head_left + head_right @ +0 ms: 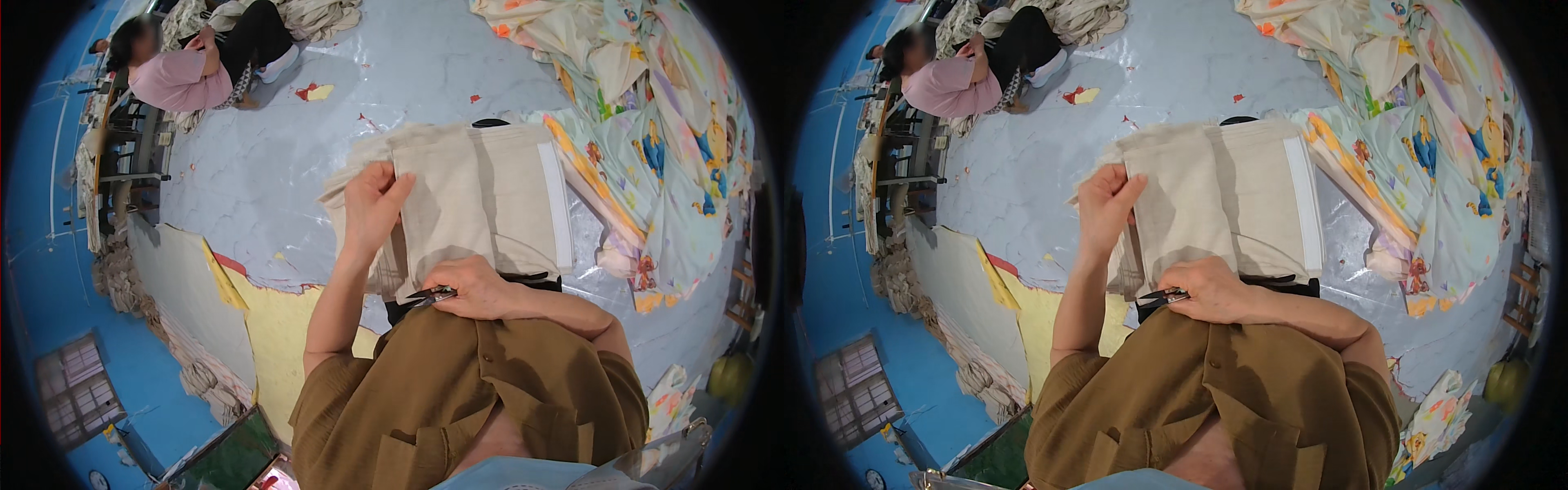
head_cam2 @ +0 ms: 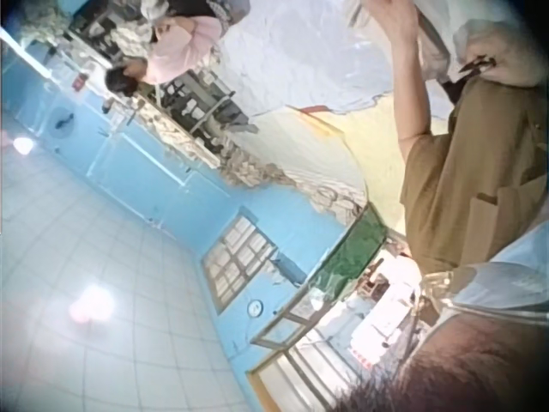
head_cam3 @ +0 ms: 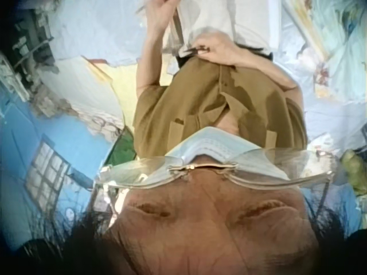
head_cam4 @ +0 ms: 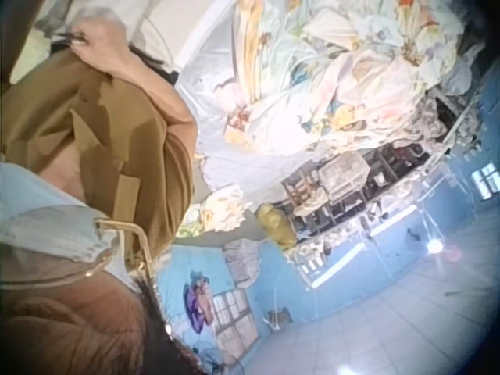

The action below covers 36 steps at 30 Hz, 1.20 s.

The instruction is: The person trims loose threads from a stack of folded fabric pieces using thread snips, turning through the pieces by hand.

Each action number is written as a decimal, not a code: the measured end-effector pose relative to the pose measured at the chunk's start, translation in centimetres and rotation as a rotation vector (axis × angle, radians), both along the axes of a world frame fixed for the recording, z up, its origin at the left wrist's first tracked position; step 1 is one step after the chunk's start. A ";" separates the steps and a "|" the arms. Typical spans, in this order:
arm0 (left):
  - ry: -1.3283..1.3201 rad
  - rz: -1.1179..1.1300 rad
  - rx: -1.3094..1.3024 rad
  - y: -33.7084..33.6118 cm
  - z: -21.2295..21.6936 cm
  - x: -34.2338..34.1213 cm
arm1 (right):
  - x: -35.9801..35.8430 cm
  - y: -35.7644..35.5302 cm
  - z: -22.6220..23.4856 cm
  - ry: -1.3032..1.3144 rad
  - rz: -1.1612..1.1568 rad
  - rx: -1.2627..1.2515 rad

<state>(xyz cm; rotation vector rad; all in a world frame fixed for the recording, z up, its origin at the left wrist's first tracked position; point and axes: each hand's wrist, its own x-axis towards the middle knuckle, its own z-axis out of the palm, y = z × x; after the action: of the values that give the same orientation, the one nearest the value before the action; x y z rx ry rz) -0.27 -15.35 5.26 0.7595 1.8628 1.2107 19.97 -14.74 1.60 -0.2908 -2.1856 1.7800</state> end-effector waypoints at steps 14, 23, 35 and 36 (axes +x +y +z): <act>-0.239 -0.017 0.103 0.4 -0.4 -1.3 | -0.1 2.9 2.0 0.060 -0.274 -0.198; 0.021 -0.015 0.285 0.1 -0.1 1.1 | -5.7 8.3 3.4 -0.030 -0.627 0.064; 0.464 -0.148 0.449 0.5 -0.6 0.6 | -6.0 9.9 3.6 -0.083 -0.478 -0.111; 0.461 -0.146 0.449 0.4 -0.8 0.6 | -6.0 9.9 3.6 -0.070 -0.459 -0.203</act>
<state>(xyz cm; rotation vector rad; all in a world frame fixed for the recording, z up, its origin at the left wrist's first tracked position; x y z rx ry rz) 0.34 -14.97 4.42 1.5007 1.8587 1.4674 14.01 -4.82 5.24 -0.8371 -1.7882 1.7381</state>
